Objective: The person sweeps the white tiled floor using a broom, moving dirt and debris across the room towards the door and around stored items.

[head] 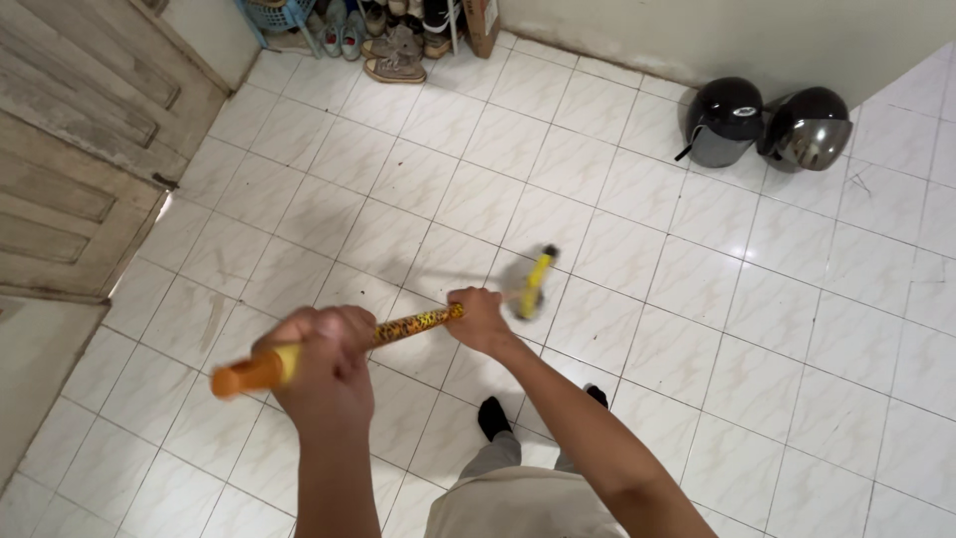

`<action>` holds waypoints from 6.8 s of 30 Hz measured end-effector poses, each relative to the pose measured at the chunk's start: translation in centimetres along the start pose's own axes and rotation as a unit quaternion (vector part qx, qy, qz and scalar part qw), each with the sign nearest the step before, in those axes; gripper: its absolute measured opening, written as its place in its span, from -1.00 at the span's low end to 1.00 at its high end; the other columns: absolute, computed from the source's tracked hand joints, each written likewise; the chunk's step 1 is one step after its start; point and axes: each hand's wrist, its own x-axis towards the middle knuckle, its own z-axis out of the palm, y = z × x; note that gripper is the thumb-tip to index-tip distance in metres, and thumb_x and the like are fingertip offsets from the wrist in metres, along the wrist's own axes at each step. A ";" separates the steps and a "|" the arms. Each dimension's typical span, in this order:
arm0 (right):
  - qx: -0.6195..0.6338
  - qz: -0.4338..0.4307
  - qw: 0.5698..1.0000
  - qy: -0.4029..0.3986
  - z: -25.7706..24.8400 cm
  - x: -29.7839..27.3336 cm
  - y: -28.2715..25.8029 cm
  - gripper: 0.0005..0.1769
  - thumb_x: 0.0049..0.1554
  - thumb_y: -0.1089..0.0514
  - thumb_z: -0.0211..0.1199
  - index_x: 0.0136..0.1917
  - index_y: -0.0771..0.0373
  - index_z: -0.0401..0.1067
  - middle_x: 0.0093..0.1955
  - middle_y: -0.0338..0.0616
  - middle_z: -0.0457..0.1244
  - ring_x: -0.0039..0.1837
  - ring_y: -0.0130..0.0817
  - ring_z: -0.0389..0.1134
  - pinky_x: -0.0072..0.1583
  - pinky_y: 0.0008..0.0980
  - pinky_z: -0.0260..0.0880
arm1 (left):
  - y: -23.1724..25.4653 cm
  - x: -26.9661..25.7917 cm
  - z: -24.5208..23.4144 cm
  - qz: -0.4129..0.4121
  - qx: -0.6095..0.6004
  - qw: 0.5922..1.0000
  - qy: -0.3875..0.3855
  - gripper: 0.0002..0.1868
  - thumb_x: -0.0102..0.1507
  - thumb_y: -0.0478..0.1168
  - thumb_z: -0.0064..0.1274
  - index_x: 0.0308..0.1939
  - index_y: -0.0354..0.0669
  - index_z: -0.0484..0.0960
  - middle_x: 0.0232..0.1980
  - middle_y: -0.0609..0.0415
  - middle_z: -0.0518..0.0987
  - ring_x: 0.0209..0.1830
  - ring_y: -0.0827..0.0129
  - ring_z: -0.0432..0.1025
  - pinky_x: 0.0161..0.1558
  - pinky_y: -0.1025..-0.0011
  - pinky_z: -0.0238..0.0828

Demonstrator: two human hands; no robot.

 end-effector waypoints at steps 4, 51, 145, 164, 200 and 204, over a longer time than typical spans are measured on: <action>-0.067 0.071 0.995 0.009 -3.4 -1.5 7.9 -0.78 0.06 0.01 0.29 -0.31 0.15 0.49 -0.28 -0.04 0.38 -0.04 -0.01 0.41 0.33 0.16 0.11 | -5.7 1.2 1.7 -0.080 -0.080 0.991 0.065 -0.75 0.23 -0.42 -0.12 -0.50 -0.03 0.29 -0.60 0.19 0.24 -0.61 0.49 0.10 -0.36 0.38 0.20; -0.105 0.048 0.988 0.099 -11.3 -0.9 37.7 -0.71 -0.14 0.09 0.47 -0.11 0.16 0.57 -0.23 -0.17 0.40 -0.10 -0.18 0.41 0.06 0.28 0.18 | -24.5 -5.6 18.6 -0.192 0.046 0.980 0.006 -0.62 0.21 -0.45 0.06 -0.65 -0.15 0.28 -0.62 0.19 0.33 -0.59 0.55 0.17 -0.43 0.49 0.14; -0.182 -0.059 0.981 -0.020 -24.4 16.9 30.9 -0.80 0.05 0.03 0.28 -0.35 0.11 0.49 -0.36 -0.16 0.34 -0.18 -0.07 0.38 -0.04 0.19 0.18 | -27.3 11.3 27.5 -0.010 -0.014 0.978 0.208 -0.78 0.25 -0.36 0.00 -0.49 -0.10 0.37 -0.59 0.07 0.40 -0.55 0.36 0.31 -0.03 0.34 0.39; 0.119 -0.237 0.963 -0.039 -10.6 22.6 20.0 -0.67 -0.10 0.16 0.43 -0.32 0.34 0.29 -0.38 0.05 0.16 -0.24 -0.01 0.25 -0.16 -0.12 0.26 | -19.2 10.6 25.4 0.066 0.204 0.964 0.157 -0.59 0.27 -0.44 0.10 -0.59 -0.19 0.24 -0.58 0.27 0.23 -0.55 0.61 0.08 -0.46 0.57 -0.01; 0.000 -0.213 0.969 -0.128 -10.3 29.4 4.5 -0.74 -0.11 0.22 0.27 -0.47 0.23 0.21 -0.49 -0.12 0.14 -0.35 -0.23 0.14 -0.18 -0.15 0.01 | -12.7 19.9 16.4 0.111 0.145 0.961 0.207 -0.62 0.17 -0.50 0.03 -0.65 -0.13 0.25 -0.58 0.19 0.35 -0.55 0.52 0.20 -0.45 0.45 0.12; -0.098 -0.207 0.959 -0.166 -12.1 30.3 4.3 -0.71 0.02 0.02 0.24 -0.45 0.14 0.33 -0.49 -0.23 0.21 -0.29 -0.22 0.29 -0.05 -0.05 0.12 | -10.9 20.6 14.8 0.142 0.041 0.962 0.228 -0.58 0.22 -0.44 0.03 -0.59 -0.03 0.17 -0.62 0.20 0.24 -0.61 0.46 0.12 -0.44 0.40 0.12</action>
